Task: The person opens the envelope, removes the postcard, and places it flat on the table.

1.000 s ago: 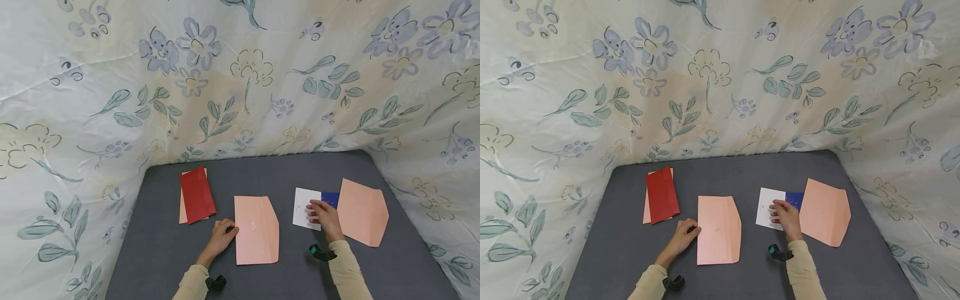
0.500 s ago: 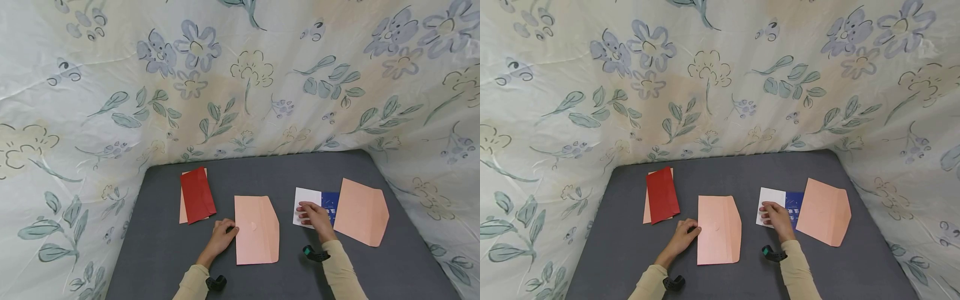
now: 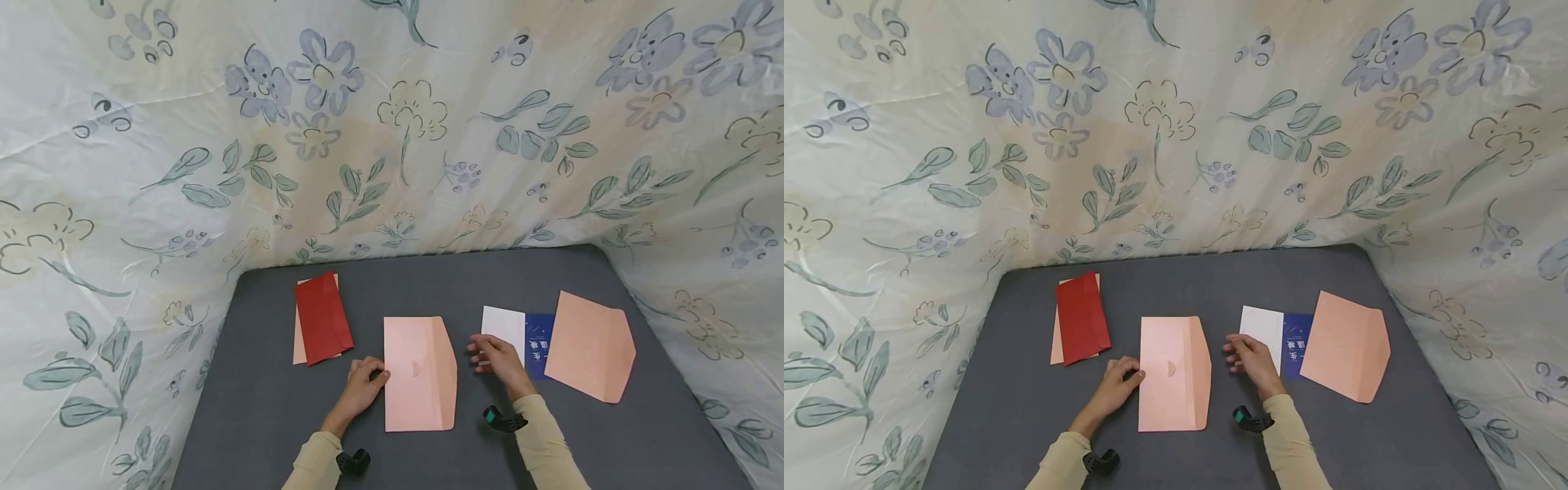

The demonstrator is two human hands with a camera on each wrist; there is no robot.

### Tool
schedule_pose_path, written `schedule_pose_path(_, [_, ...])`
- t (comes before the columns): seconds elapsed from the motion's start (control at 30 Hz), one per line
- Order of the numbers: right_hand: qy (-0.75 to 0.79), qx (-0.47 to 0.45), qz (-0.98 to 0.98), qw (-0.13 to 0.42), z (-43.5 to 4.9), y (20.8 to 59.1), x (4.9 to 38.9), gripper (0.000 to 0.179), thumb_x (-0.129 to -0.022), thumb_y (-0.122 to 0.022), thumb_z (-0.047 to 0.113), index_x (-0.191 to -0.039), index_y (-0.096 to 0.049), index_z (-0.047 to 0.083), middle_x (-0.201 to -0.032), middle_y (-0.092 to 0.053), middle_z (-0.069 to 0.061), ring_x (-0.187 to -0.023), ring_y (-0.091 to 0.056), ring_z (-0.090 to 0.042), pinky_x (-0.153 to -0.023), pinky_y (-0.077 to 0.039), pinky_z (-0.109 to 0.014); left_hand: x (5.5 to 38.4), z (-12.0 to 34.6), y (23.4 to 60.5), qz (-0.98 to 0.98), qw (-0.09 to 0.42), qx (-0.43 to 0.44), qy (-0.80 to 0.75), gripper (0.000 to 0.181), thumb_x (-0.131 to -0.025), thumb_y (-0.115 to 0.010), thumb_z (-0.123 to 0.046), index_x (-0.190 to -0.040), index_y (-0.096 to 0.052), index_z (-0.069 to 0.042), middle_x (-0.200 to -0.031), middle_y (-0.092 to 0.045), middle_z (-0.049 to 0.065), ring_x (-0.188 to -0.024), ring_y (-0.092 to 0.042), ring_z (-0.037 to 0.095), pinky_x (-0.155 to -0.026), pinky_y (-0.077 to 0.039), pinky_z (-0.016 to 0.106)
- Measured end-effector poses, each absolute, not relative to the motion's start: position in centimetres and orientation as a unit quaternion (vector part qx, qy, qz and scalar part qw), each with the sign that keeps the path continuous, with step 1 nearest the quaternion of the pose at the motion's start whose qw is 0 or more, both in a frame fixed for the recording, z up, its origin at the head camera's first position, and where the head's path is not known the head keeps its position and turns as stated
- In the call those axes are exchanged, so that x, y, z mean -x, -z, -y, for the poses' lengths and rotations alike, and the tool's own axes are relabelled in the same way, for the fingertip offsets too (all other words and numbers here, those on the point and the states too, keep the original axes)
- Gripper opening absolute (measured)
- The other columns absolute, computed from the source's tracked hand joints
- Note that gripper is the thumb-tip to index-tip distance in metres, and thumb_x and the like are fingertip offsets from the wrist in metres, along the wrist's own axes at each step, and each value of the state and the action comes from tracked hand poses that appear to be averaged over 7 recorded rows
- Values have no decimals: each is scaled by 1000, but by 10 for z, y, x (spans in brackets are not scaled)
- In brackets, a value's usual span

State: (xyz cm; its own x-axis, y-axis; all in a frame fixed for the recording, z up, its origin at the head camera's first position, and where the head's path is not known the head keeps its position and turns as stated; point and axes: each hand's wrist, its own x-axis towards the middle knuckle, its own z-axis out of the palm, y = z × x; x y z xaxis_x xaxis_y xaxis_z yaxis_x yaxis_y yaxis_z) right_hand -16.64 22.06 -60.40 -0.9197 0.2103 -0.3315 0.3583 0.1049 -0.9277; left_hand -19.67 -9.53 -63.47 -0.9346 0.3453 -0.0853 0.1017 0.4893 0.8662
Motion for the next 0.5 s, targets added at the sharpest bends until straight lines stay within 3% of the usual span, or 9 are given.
schedule_pose_path(0.23, [640, -160, -747, 85, -211, 610, 165, 36, -105, -54, 21, -132, -61, -3, -117, -71, -18, -87, -68, -15, -70, -60, -27, 195, 95, 634, -854, 133, -122, -488, 12, -98, -64, -21, -95, -71, -11, -108, -64, 4, -112, -40, 21, -88, -35, 36])
schedule_pose_path(0.5, [637, -42, -751, 172, -208, 616, 157, 54, -107, -50, 38, -144, -52, 0, -122, -67, -21, -100, -67, -19, -79, -62, -35, 195, 95, 634, -856, 132, -125, -485, 15, -98, -64, -24, -99, -71, -11, -111, -64, 4, -112, -39, 20, -88, -36, 38])
